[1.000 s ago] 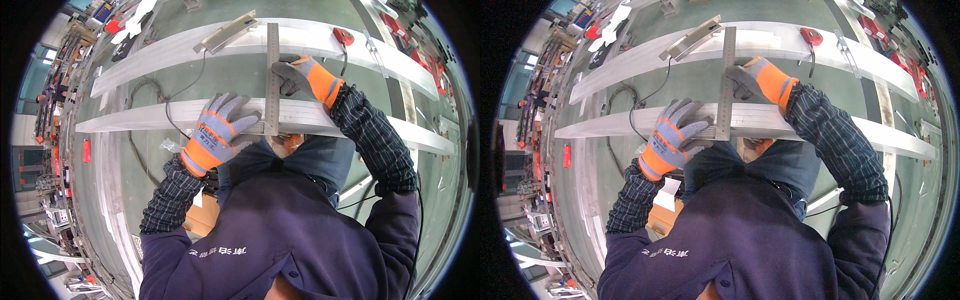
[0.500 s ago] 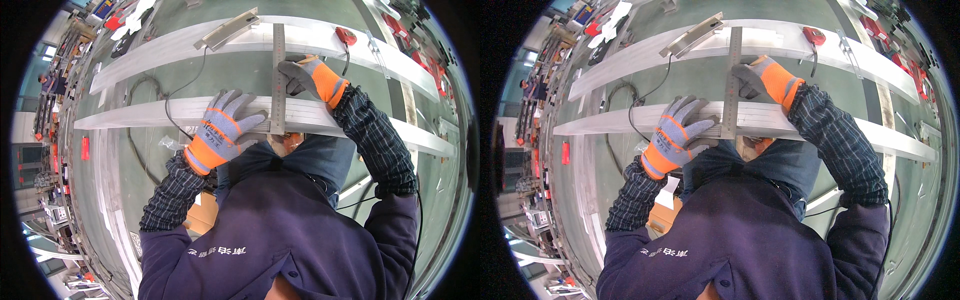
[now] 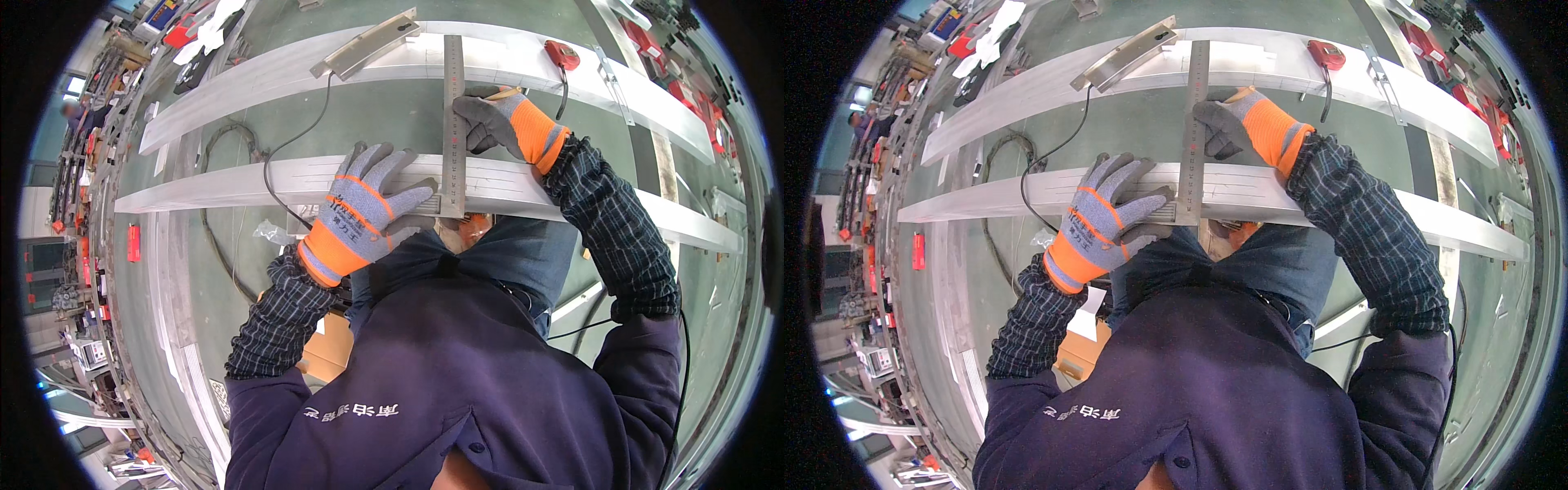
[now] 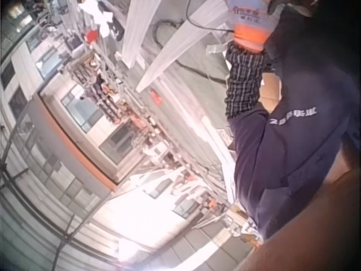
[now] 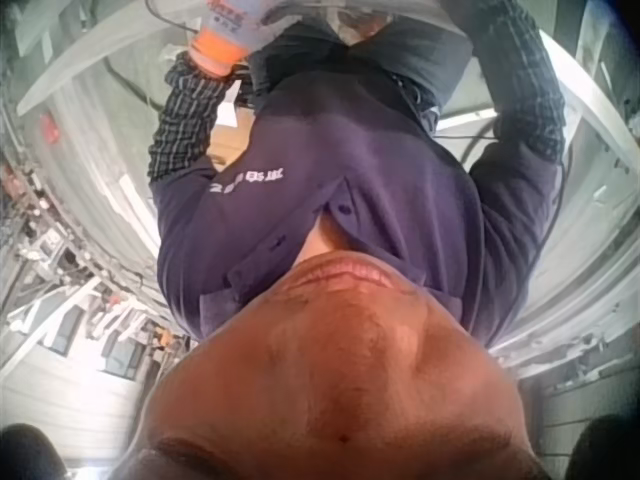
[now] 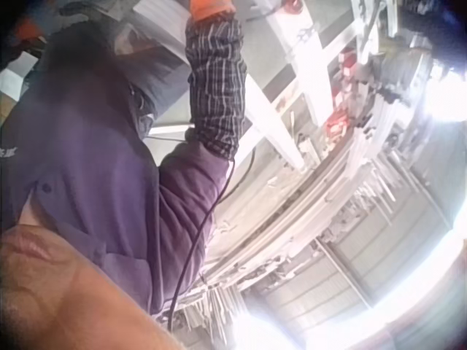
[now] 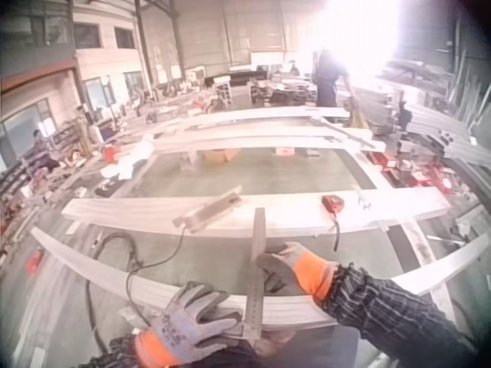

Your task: The person measures and marks a long aluminum profile using a spirit level, tape measure, and pencil. They repeatedly align the tools, mark measurement points, and reposition the profile to continue marking along its length.

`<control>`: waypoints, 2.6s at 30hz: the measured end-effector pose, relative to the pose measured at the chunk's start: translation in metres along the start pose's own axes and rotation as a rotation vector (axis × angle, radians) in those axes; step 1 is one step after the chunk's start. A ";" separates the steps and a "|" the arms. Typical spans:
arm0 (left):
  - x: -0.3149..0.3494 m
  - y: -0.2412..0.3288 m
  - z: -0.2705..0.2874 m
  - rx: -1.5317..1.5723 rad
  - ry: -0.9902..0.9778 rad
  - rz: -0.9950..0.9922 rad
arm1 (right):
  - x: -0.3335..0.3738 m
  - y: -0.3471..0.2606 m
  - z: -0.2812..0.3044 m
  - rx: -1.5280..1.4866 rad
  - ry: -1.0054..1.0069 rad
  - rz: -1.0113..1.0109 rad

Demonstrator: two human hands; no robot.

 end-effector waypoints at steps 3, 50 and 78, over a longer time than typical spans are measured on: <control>-0.001 0.000 0.000 -0.014 -0.010 0.004 | 0.000 0.000 -0.001 -0.023 -0.005 0.018; 0.000 -0.001 -0.003 0.024 -0.005 0.006 | 0.140 0.015 -0.055 0.465 0.319 0.620; 0.093 -0.030 0.036 -0.084 0.176 0.054 | 0.134 0.000 -0.064 0.242 0.367 0.586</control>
Point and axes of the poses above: each hand's wrist, its own x-axis away from the middle knuckle, its own z-axis out of the back of the hand, y = z × x, the point moved 1 cm from there along -x, towards the middle knuckle
